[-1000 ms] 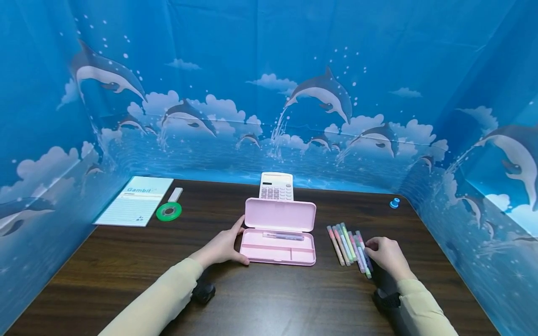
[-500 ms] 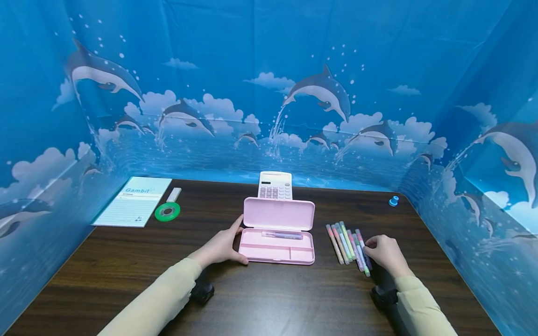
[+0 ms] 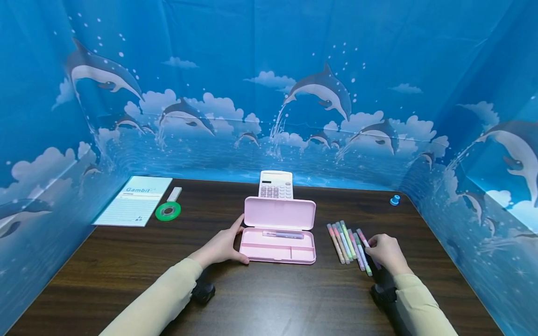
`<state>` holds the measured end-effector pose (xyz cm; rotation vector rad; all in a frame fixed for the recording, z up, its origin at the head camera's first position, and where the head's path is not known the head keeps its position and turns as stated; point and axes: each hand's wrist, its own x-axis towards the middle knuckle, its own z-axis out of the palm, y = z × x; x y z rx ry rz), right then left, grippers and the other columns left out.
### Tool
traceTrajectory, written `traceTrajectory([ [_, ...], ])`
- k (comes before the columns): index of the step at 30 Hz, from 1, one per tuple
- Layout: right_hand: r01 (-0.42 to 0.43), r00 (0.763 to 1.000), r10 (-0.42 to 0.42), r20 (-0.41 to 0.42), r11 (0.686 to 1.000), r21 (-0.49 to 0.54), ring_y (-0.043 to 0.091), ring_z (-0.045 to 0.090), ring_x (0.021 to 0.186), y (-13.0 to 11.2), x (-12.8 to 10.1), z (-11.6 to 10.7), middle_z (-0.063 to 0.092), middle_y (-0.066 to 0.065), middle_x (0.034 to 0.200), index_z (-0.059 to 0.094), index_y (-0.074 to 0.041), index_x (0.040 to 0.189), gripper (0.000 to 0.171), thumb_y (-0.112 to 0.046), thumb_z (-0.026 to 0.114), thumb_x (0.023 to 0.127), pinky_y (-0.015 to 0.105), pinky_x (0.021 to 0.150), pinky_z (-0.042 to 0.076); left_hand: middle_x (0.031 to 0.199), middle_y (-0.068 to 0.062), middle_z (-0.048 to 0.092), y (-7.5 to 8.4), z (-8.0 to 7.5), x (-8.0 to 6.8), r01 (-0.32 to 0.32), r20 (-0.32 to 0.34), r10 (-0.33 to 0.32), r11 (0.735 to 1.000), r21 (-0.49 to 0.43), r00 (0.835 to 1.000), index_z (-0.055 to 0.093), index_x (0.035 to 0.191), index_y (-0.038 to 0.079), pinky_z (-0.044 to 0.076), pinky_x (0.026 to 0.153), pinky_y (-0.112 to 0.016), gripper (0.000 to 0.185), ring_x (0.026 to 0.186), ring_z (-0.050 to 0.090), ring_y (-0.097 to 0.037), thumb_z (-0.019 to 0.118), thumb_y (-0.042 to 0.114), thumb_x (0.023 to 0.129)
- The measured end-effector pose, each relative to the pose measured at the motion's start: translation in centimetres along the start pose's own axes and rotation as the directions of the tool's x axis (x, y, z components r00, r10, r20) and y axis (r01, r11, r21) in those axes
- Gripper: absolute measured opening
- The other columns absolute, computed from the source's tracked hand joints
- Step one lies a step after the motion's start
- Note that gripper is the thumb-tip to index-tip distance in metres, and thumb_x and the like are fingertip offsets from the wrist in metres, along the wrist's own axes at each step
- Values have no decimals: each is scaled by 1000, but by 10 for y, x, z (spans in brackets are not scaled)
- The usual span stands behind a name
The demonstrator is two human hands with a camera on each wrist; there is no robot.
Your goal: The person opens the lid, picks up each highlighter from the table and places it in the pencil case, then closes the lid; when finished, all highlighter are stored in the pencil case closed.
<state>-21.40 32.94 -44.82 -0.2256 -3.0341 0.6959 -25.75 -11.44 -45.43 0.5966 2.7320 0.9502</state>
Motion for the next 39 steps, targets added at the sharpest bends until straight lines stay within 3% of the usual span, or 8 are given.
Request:
traceTrajectory([
  [9,8,999,-6,-42,998,58,18,51,56,-4,-3,1,59,10,72,62,7,91,17,-6,65,81,33,51,46,138,-15,51,-3,-1,0,-2,-5,2,1000,-6,1000,7,153,8,34,106,-48,130,125,49,-29,90,39,58],
  [15,80,990,-80,-118,997,3,22,52,67,-15,-3,0,64,13,80,66,3,93,15,-7,68,81,41,65,49,139,-16,50,-2,-2,-1,7,3,-7,1000,-11,1000,7,153,8,33,106,-49,130,126,48,-30,90,39,58],
  [23,163,975,-167,-150,986,-40,22,57,73,-38,-2,0,67,14,88,70,-2,96,17,-11,72,82,46,71,52,138,-15,50,-2,-1,-2,9,0,-9,1000,-11,1000,6,153,9,33,106,-48,130,126,48,-29,90,39,59],
  [33,241,959,-245,-140,969,-51,18,53,68,-66,-1,5,62,6,79,71,-7,92,14,-8,73,79,32,55,44,139,-16,49,0,0,0,0,-2,0,1000,-10,1000,6,153,9,33,106,-48,130,127,47,-29,90,39,59],
  [39,279,952,-283,-120,959,-50,17,54,68,-85,1,17,64,6,81,72,-9,91,14,-10,76,78,32,57,46,141,-16,48,2,-1,-1,3,3,-3,1000,-19,1000,4,154,11,32,107,-49,130,129,45,-30,90,37,60],
])
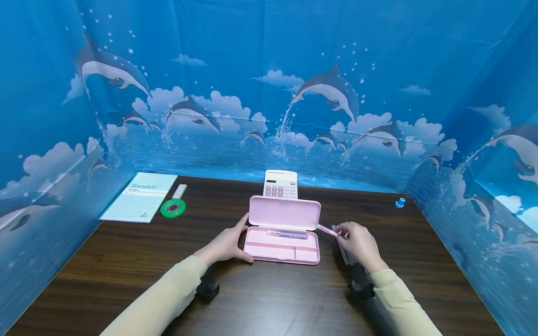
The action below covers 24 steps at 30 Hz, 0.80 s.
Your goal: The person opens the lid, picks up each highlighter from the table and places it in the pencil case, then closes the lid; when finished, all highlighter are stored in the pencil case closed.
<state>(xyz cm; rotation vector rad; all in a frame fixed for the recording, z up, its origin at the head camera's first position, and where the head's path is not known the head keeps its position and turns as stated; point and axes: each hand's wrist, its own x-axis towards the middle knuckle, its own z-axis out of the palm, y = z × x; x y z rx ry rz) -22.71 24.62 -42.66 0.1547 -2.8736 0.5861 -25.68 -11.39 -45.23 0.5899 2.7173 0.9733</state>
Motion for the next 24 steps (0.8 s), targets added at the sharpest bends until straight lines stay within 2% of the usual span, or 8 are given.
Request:
traceTrajectory([
  [6,43,999,-42,20,999,-2,17,52,69,-20,4,12,62,3,80,73,-11,89,12,-11,77,78,34,61,49,140,-18,48,1,0,-1,-7,-2,7,1000,6,1000,5,153,8,33,106,-50,130,127,47,-32,90,37,59],
  [12,104,994,-104,29,994,14,14,52,68,-40,9,26,62,1,79,74,-11,88,11,-12,78,78,32,66,50,139,-16,49,0,0,-1,19,1,-19,1000,3,1000,6,153,8,33,106,-49,130,127,47,-30,90,38,58],
  [24,223,973,-223,59,975,13,10,56,70,-70,17,49,62,-5,74,73,-15,81,7,-13,78,77,30,66,48,141,-15,48,-1,1,2,35,0,-35,999,0,999,6,153,10,32,107,-49,131,127,47,-29,90,40,58],
])
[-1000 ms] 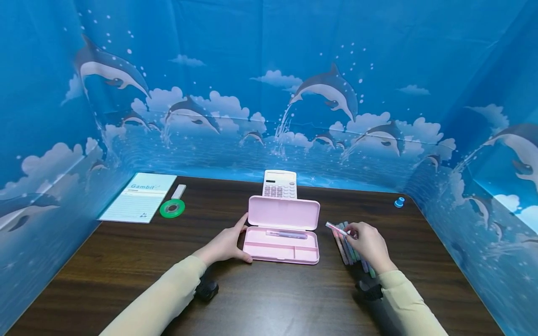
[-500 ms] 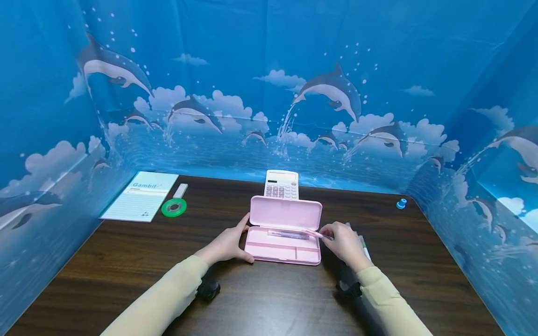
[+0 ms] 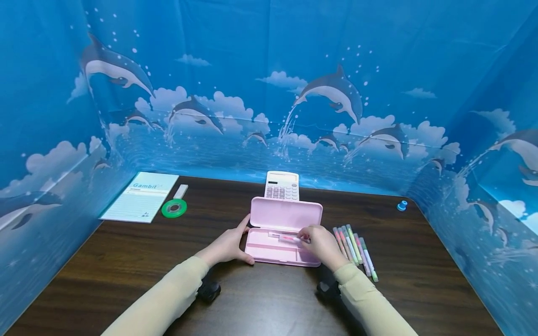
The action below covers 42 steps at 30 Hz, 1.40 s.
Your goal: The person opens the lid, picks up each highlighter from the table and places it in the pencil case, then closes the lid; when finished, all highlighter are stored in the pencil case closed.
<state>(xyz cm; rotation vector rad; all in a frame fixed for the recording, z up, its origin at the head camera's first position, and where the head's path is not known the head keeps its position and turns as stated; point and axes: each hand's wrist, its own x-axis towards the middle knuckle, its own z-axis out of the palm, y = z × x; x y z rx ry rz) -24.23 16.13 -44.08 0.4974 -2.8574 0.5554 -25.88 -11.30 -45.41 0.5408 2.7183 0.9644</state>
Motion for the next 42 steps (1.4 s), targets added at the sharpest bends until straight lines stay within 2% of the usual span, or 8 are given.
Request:
traceTrajectory([
  [8,1,1000,-1,12,1000,14,10,55,69,-13,6,6,62,-4,76,73,-15,87,12,-15,79,77,30,64,47,140,-15,49,2,-2,-2,11,-3,-11,1000,1,1000,7,153,9,32,107,-49,130,128,46,-29,90,39,58],
  [14,-31,999,31,19,999,24,11,55,70,-10,2,1,62,-3,78,72,-14,91,14,-15,77,78,32,65,48,139,-14,50,0,3,0,-11,2,11,1000,3,1000,7,153,8,33,107,-49,130,126,48,-28,90,40,58],
  [21,-33,998,35,-57,999,34,12,53,70,3,-4,-9,62,-2,77,72,-12,90,12,-13,76,79,30,66,48,137,-14,52,0,3,0,-16,-6,16,1000,13,1000,8,153,7,34,106,-48,131,125,49,-28,90,41,57],
  [26,-75,995,79,-58,994,75,13,50,68,15,-10,-21,61,1,78,72,-10,94,16,-12,76,79,29,64,47,137,-15,52,-1,1,0,-15,-6,15,1000,14,1000,8,153,7,34,106,-48,131,125,49,-28,90,41,57],
  [33,-172,983,174,-65,985,33,16,56,71,44,-26,-39,64,3,82,71,-9,96,16,-12,75,80,34,65,52,137,-14,52,-2,1,0,-28,-10,28,999,17,1000,8,153,7,34,106,-48,130,125,49,-28,90,41,58],
  [37,-202,976,204,-73,979,33,19,59,73,62,-37,-48,65,6,82,71,-6,96,15,-12,72,82,36,65,53,137,-15,52,-1,0,-1,-34,-15,34,999,10,999,8,153,8,34,105,-48,130,125,49,-29,91,39,57],
  [42,-247,968,249,-42,968,33,18,59,71,87,-50,-57,66,8,82,70,0,98,18,-9,70,83,36,64,53,138,-14,51,-1,0,-1,-39,-7,39,999,10,999,7,153,8,34,105,-48,130,126,49,-29,90,41,58],
])
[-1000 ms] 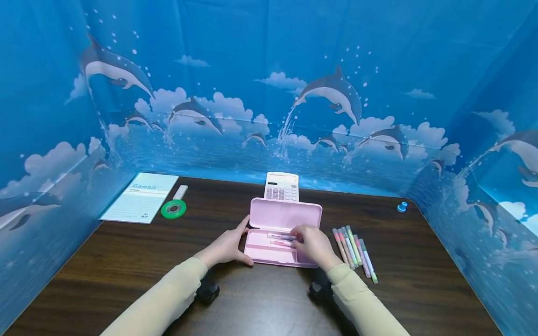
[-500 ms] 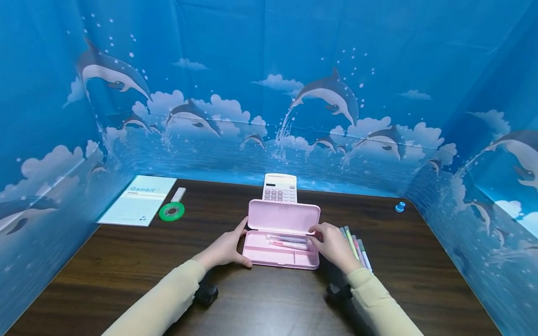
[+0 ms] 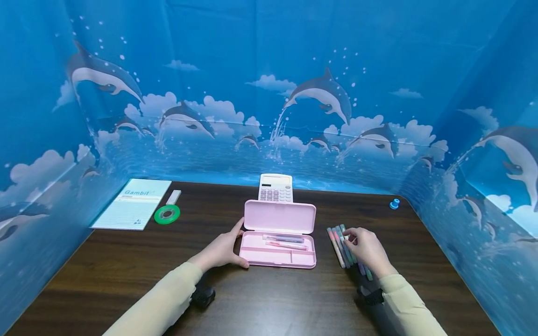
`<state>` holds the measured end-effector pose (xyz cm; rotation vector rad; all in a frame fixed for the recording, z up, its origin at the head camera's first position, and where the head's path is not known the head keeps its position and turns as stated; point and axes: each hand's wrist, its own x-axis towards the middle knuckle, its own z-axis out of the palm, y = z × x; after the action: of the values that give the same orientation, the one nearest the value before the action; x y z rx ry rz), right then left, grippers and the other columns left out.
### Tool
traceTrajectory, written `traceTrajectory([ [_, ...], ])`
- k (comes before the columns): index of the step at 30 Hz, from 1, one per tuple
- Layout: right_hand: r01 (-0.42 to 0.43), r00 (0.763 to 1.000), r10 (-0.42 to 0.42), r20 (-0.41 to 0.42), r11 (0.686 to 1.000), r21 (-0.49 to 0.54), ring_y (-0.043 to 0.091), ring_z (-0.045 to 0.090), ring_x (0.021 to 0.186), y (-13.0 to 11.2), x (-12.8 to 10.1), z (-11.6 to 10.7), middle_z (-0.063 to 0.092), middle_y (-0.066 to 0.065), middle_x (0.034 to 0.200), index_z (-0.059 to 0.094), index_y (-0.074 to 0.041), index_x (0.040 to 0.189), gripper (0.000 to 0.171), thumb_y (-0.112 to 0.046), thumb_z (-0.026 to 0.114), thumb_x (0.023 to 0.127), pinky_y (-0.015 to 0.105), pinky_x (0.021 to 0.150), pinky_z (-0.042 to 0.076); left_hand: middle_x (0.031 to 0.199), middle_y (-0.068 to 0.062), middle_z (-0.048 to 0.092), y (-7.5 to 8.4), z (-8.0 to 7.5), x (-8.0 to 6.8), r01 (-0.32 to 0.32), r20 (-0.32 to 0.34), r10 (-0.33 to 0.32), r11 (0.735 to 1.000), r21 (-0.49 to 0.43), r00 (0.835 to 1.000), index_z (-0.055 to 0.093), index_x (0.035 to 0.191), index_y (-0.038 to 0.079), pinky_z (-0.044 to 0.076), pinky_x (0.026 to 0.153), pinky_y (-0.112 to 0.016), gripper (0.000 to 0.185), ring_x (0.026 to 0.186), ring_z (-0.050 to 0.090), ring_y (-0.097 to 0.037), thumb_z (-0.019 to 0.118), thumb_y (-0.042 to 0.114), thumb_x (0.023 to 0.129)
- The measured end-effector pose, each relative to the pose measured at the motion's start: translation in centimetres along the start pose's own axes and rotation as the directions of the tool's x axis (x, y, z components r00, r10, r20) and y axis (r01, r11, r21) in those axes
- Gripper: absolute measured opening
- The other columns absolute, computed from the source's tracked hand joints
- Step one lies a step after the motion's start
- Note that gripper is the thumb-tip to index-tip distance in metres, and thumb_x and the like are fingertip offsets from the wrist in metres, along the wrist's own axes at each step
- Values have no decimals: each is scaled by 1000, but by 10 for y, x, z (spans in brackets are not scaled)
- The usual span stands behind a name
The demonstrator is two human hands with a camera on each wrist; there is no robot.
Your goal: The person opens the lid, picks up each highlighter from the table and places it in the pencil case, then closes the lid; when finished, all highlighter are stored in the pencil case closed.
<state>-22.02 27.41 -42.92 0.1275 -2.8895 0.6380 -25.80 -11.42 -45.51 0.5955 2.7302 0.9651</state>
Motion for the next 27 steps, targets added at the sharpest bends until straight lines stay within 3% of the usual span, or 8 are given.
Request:
traceTrajectory([
  [10,-130,988,129,89,992,-3,19,55,69,33,-10,-9,66,11,82,69,4,99,20,-8,71,83,39,66,53,138,-16,51,-3,0,-2,-1,-2,1,1000,1,1000,8,153,5,35,105,-48,129,126,48,-30,90,40,59],
  [27,-252,955,251,159,968,-12,20,56,67,46,-14,-8,67,16,83,69,7,92,19,-11,69,84,39,65,54,139,-16,50,0,0,1,3,10,-3,1000,0,1000,8,153,5,34,106,-48,129,125,48,-30,90,39,59],
])
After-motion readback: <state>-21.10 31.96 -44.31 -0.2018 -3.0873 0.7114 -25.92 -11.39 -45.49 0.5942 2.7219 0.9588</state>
